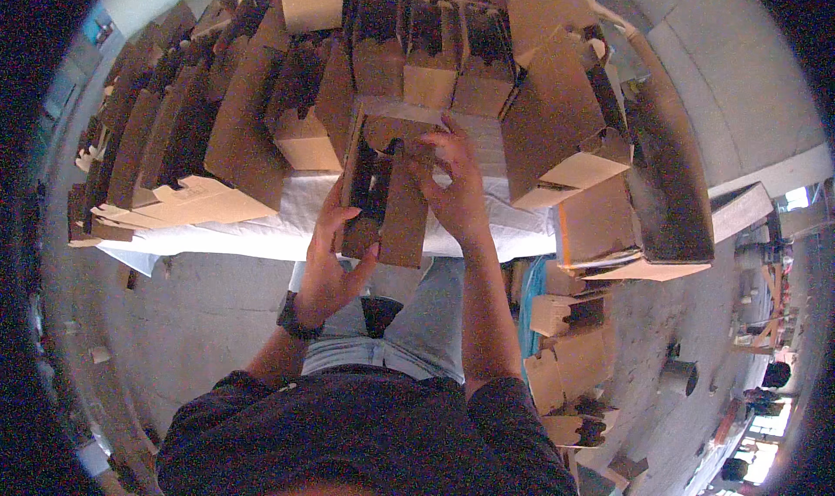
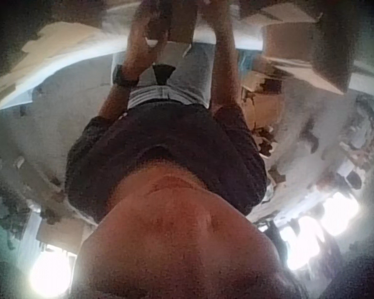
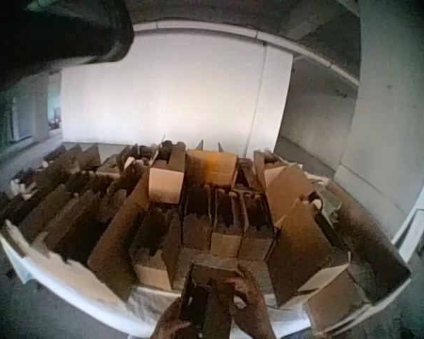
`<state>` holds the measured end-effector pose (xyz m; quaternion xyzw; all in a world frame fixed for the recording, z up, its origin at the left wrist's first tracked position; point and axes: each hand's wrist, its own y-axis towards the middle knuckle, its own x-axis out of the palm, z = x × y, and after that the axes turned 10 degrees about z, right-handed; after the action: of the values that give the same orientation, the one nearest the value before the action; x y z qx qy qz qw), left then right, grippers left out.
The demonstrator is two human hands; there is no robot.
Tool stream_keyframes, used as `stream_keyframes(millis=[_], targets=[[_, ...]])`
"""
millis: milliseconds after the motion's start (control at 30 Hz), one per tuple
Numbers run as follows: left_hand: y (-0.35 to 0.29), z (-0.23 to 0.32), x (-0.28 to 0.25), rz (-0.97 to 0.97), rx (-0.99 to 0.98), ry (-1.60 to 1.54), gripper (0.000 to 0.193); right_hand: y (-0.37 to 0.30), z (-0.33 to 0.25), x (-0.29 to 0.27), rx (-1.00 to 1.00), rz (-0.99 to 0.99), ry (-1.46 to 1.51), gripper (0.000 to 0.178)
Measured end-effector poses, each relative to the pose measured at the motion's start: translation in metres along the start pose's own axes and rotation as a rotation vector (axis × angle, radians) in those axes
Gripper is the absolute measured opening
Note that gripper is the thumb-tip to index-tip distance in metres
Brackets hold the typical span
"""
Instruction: The person folds a series of small cardboard boxes by hand and arranges them in a row on a workspace.
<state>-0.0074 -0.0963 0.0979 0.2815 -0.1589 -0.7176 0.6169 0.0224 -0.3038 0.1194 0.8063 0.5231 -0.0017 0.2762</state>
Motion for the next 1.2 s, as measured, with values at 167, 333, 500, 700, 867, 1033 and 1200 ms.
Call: stream_keyframes(millis=[167,333,500,700,867,1033,1200], targets=[[0.006,0.011,-0.006,-0.066,0.015,0.004,0.057,-0.007,-0.002,0.007,-0.036,0.058,-0.031,0.029],[0.015,-0.004,-0.018,-0.068,-0.239,-0.496,0.061,-0.01,0.006,0.01,-0.051,0.062,0.033,0.026],[0.03,0.0,-0.011,-0.114,-0.331,-0.507,0.068,-0.008,0.009,0.01,-0.091,0.035,-0.025,0.023],[0.024,-0.011,-0.003,-0.13,-0.337,-0.341,0.08,-0.009,0.0,0.014,-0.019,0.096,0.126,0.024],[0.018,-0.014,-0.003,-0.141,-0.369,-0.278,0.083,-0.011,-0.001,0.015,-0.027,0.087,0.123,0.024],[0.016,-0.017,-0.006,-0.158,-0.282,-0.179,0.082,-0.012,0.004,0.018,-0.046,0.103,0.122,0.026],[0.013,-0.026,-0.007,-0.144,-0.25,-0.14,0.082,-0.014,0.0,0.02,-0.027,0.107,0.1,0.029]])
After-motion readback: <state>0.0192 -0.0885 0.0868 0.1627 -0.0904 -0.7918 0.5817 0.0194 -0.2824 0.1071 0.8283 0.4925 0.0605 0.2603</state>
